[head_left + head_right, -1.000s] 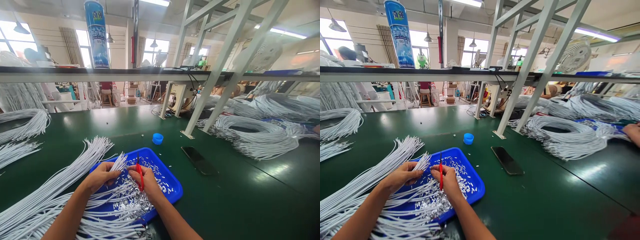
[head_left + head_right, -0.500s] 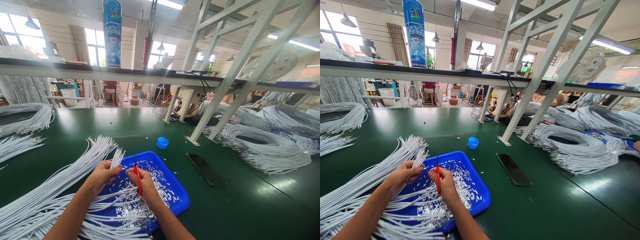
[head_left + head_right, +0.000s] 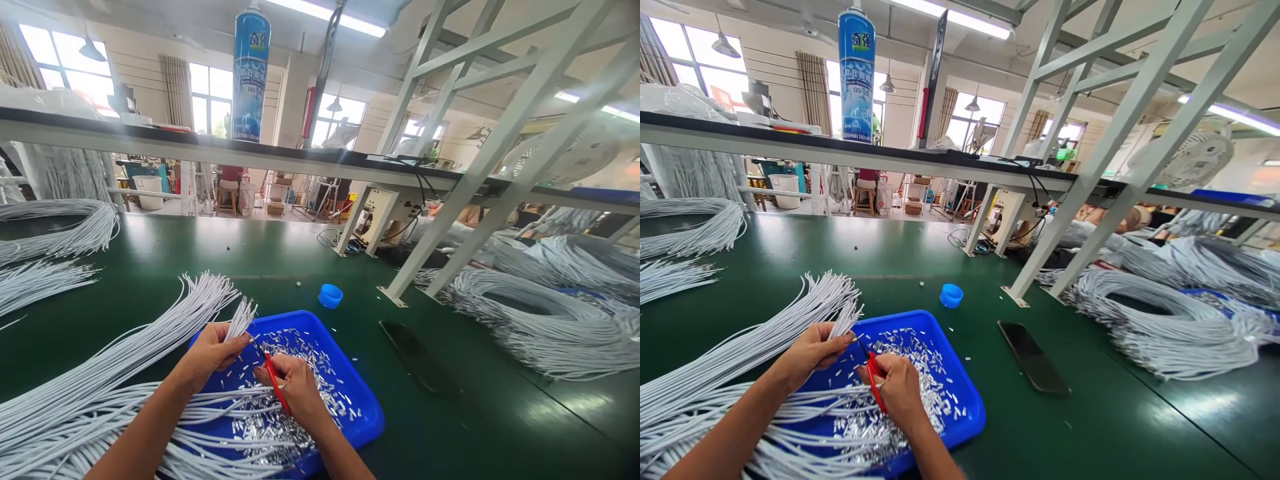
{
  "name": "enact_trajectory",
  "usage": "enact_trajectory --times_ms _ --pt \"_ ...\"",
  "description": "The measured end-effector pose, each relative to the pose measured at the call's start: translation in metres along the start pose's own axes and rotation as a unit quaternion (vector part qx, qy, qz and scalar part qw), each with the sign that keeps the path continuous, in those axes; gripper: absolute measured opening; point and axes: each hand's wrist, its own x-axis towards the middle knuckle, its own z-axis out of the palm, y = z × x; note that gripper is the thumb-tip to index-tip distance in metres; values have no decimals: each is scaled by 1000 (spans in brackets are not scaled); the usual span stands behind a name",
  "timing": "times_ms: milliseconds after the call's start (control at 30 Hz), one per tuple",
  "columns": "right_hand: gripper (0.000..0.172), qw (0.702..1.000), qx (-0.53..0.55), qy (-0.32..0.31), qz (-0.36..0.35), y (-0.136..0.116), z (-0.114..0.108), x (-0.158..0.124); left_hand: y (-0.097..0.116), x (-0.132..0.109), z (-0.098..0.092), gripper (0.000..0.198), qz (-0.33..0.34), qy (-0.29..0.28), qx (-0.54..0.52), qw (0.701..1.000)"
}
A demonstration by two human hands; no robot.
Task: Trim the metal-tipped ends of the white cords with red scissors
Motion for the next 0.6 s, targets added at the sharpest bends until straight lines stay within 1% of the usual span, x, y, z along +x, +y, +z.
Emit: enact_trajectory --times_ms 167,233,267,333,400,433,500,533,600 --pt "43 1000 25 5 12 7 4 0 -1 -2 2 29 78 34 107 991" --pt "41 999 30 4 16 7 6 1 -2 -2 1 27 92 39 114 989" --pt "39 999 27 7 15 7 8 1 -3 -2 1 27 85 28 97 991" --pt "36 1000 11 16 2 6 10 2 -4 -1 0 29 51 -17 31 998" --pt "31 1000 -4 19 -24 5 9 4 -5 1 -1 29 14 -59 -42 997" --pt "27 999 -8 18 -39 5 7 5 -5 2 -2 30 -1 -63 -71 995" --pt "21 998 -14 25 -55 5 1 9 -6 3 -4 28 -14 -43 -107 993" --pt "18 998 -14 32 -52 5 -4 12 -7 4 -4 27 -19 -26 -118 992" --pt "16 998 21 51 -17 4 -12 17 -7 3 -5 26 -41 -5 -137 990"
